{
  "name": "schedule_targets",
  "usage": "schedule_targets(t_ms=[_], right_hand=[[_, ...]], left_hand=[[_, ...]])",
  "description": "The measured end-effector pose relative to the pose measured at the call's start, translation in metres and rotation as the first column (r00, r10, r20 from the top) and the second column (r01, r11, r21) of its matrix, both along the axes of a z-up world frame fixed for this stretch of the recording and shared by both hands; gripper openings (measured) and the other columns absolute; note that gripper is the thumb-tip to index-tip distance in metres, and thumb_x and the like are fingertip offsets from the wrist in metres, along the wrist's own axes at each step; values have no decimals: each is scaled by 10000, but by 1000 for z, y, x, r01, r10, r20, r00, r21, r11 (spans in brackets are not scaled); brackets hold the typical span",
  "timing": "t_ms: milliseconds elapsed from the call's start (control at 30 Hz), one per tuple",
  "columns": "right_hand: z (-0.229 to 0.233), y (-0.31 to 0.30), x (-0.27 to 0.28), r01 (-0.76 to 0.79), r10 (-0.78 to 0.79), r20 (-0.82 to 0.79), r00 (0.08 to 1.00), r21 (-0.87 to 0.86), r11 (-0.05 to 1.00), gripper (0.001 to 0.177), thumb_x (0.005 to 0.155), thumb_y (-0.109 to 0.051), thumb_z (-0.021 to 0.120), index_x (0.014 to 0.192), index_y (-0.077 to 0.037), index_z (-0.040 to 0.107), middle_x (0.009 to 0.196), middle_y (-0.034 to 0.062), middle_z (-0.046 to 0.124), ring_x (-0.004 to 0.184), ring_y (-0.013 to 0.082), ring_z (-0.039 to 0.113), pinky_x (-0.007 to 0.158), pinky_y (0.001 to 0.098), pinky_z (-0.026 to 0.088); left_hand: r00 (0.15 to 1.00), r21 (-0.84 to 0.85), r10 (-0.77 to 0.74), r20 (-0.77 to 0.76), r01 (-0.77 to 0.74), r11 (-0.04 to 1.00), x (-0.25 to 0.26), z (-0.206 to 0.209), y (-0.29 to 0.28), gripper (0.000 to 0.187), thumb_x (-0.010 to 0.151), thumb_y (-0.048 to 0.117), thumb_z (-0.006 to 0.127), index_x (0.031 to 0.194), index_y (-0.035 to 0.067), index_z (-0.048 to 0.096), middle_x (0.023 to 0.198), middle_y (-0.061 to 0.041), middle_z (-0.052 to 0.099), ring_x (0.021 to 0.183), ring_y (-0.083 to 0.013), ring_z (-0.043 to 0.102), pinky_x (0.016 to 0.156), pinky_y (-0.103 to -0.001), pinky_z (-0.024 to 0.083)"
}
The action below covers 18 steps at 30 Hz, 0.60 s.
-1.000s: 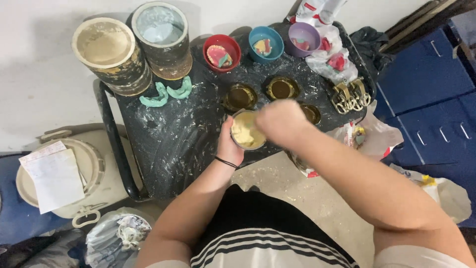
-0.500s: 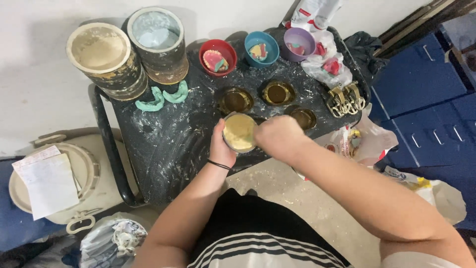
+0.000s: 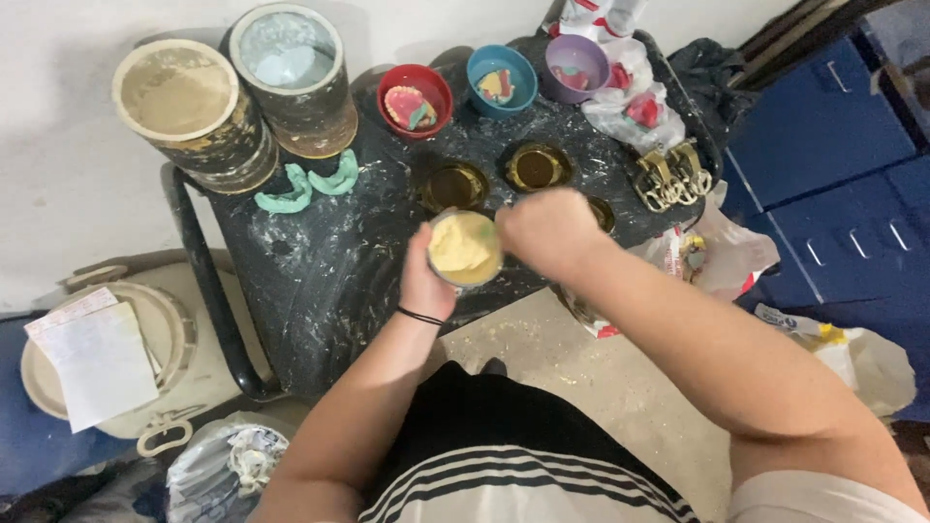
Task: The person applies a substance to a small object using a brush, then moves to a bag to scoop a white powder into a container. They return to the table and use a green spatula to mix the powder with a liquid in a small bowl.
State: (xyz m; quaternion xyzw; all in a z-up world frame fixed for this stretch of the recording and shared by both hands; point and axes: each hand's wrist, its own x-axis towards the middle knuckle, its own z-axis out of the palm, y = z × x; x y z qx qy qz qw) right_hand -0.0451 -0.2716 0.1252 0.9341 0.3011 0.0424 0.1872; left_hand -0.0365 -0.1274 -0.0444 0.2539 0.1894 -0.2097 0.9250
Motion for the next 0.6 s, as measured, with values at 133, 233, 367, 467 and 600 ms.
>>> schedule_targets(t_ms=[133, 233, 367, 467, 600], right_hand=[[-30, 2, -3, -89, 88, -9, 996, -19, 996, 190, 808, -180, 760, 636, -230, 700, 575, -7, 666, 575, 194, 689, 532, 357, 542], [-16, -10, 23, 21, -22, 18, 1000, 62, 998, 137, 806, -224, 786, 713, -142, 728, 568, 12, 656, 571, 202, 706, 521, 359, 562], [-2, 2, -2, 14, -15, -93, 996, -15, 1000, 194, 865, -181, 733, 676, -202, 694, 556, 8, 663, 530, 194, 684, 488, 383, 548], [-6, 1, 7, -76, 75, -45, 996, -20, 997, 182, 807, -176, 766, 646, -213, 691, 551, -6, 647, 516, 196, 654, 497, 354, 525], [-9, -7, 0, -1, 2, -59, 998, 21, 1000, 173, 886, -166, 734, 715, -178, 710, 542, -6, 645, 504, 167, 656, 501, 315, 540]], left_hand=[[998, -35, 37, -55, -39, 999, 7, -15, -8, 611, 953, 550, 675, 1408, 144, 636, 1388, -156, 661, 1287, -314, 624, 1138, -495, 485], [999, -35, 9, -49, -11, 999, -3, -1, -9, 626, 960, 566, 644, 1420, 142, 626, 1418, -144, 654, 1301, -291, 627, 1130, -453, 496], [1000, 21, 23, 6, -23, 1000, 6, 15, 1, 632, 949, 547, 645, 1398, 102, 643, 1332, -184, 688, 1267, -301, 642, 1108, -454, 519], [997, -17, 43, -56, -44, 999, 3, 0, -9, 575, 942, 531, 704, 1360, 138, 663, 1328, -144, 689, 1228, -281, 649, 1121, -470, 505], [999, 5, 17, -28, -17, 1000, 2, 12, -3, 601, 946, 552, 662, 1377, 135, 651, 1357, -155, 686, 1270, -291, 647, 1119, -460, 508]])
